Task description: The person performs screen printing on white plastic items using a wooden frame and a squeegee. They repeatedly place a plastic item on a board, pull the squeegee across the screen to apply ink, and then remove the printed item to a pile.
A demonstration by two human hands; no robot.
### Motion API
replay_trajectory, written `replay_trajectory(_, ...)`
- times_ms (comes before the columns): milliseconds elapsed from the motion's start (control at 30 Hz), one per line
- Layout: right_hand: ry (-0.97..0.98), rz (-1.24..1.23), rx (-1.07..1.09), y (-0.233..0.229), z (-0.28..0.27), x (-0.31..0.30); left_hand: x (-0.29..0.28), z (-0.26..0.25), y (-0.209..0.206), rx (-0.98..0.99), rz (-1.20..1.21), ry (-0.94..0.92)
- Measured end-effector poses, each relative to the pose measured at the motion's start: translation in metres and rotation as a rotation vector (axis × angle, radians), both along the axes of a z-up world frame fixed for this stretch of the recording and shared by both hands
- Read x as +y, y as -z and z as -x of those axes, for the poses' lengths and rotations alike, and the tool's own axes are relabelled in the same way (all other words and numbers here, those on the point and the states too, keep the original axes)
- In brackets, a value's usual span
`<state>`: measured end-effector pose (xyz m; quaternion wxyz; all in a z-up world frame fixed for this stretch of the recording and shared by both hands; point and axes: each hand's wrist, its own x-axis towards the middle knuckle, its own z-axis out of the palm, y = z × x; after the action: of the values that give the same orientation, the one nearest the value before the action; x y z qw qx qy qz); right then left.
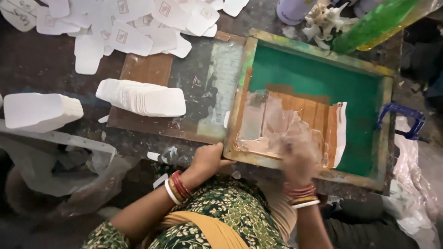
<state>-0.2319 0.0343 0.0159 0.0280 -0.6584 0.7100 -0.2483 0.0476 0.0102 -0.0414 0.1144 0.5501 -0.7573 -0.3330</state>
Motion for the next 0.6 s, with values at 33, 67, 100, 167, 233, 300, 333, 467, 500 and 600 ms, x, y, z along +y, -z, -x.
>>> replay_trajectory(33, -0.051, 0.075, 0.098, 0.007, -0.014, 0.001, -0.003, 0.0, -0.002, -0.063, 0.069, 0.04)
replay_trajectory(67, -0.056, 0.078, 0.102, 0.002, -0.032, -0.001, -0.009, 0.001, -0.007, -0.059, 0.072, 0.036)
replay_trajectory(100, -0.116, 0.051, 0.038, -0.003, -0.05, -0.002, -0.015, 0.001, -0.011, -0.096, 0.064, 0.058)
replay_trajectory(167, -0.183, 0.012, -0.028, -0.019, -0.071, -0.008, -0.013, 0.001, -0.013, -0.131, 0.044, 0.075)
replay_trajectory(233, -0.322, -0.097, -0.189, -0.042, -0.078, -0.034, -0.015, 0.001, -0.01, -0.152, 0.074, 0.085)
replay_trajectory(300, -0.256, -0.142, -0.14, -0.027, -0.058, -0.067, -0.015, 0.0, -0.014, -0.157, 0.077, 0.08)
replay_trajectory(333, -0.184, -0.19, -0.087, -0.019, -0.048, -0.081, -0.014, 0.0, -0.016, -0.158, 0.077, 0.08)
replay_trajectory(467, -0.388, 0.028, -0.115, -0.022, -0.046, -0.093, -0.011, -0.002, -0.016, -0.165, 0.048, 0.072)
replay_trajectory(500, -0.424, 0.038, -0.112, -0.01, -0.046, -0.087, -0.011, -0.001, -0.014, -0.153, 0.052, 0.064)
replay_trajectory(600, -0.459, -0.009, -0.12, -0.004, -0.056, -0.035, -0.012, 0.001, -0.016, -0.13, 0.023, 0.017)
